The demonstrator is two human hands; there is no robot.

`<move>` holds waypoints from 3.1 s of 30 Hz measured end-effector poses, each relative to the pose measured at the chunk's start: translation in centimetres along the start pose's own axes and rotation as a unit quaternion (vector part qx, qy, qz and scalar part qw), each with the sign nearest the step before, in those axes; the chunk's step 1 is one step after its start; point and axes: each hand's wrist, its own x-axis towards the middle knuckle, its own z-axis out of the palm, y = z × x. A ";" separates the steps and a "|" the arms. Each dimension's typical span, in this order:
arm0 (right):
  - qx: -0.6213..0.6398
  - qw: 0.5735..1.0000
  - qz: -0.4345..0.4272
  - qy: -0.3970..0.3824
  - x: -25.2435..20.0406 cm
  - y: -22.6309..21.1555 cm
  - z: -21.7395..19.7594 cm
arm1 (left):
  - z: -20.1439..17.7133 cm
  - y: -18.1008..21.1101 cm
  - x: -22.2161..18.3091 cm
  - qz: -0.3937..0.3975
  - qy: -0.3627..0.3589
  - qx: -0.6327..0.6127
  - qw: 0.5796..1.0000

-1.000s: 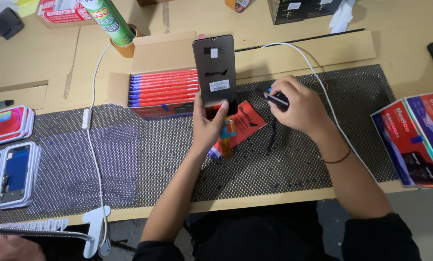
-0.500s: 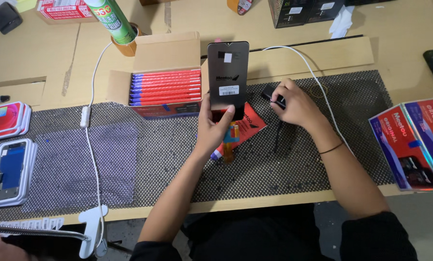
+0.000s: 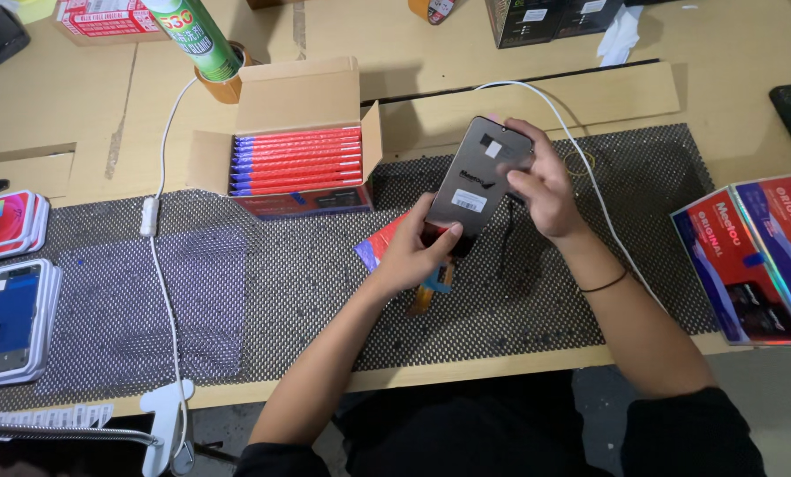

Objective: The person places a plastic film over a phone screen, folds the connected ribbon cable onto the back, and puts the screen into a red protective sleeve before placing it into a box.

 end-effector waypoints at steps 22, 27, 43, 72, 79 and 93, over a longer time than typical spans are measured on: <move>0.203 0.892 0.149 0.377 1.9 5.2 -6.3 | -1.2 1.8 0.0 -0.030 -0.104 0.602 0.791; 0.154 0.913 0.136 0.352 1.8 6.0 -6.2 | -1.9 0.5 0.1 0.050 -0.043 0.529 0.846; 0.051 0.947 0.067 0.311 1.1 4.3 -3.6 | -1.1 1.9 -0.4 0.178 0.069 0.530 0.827; -0.024 0.997 0.040 0.055 -3.0 6.8 4.1 | -1.2 -0.2 -0.1 0.208 0.141 0.555 0.793; -0.044 0.994 0.032 0.095 -3.8 5.0 5.6 | -1.7 0.8 0.1 0.224 0.122 0.533 0.806; -0.059 0.991 -0.036 0.113 -5.2 3.6 4.4 | -5.7 7.4 -1.3 0.167 0.051 0.440 0.881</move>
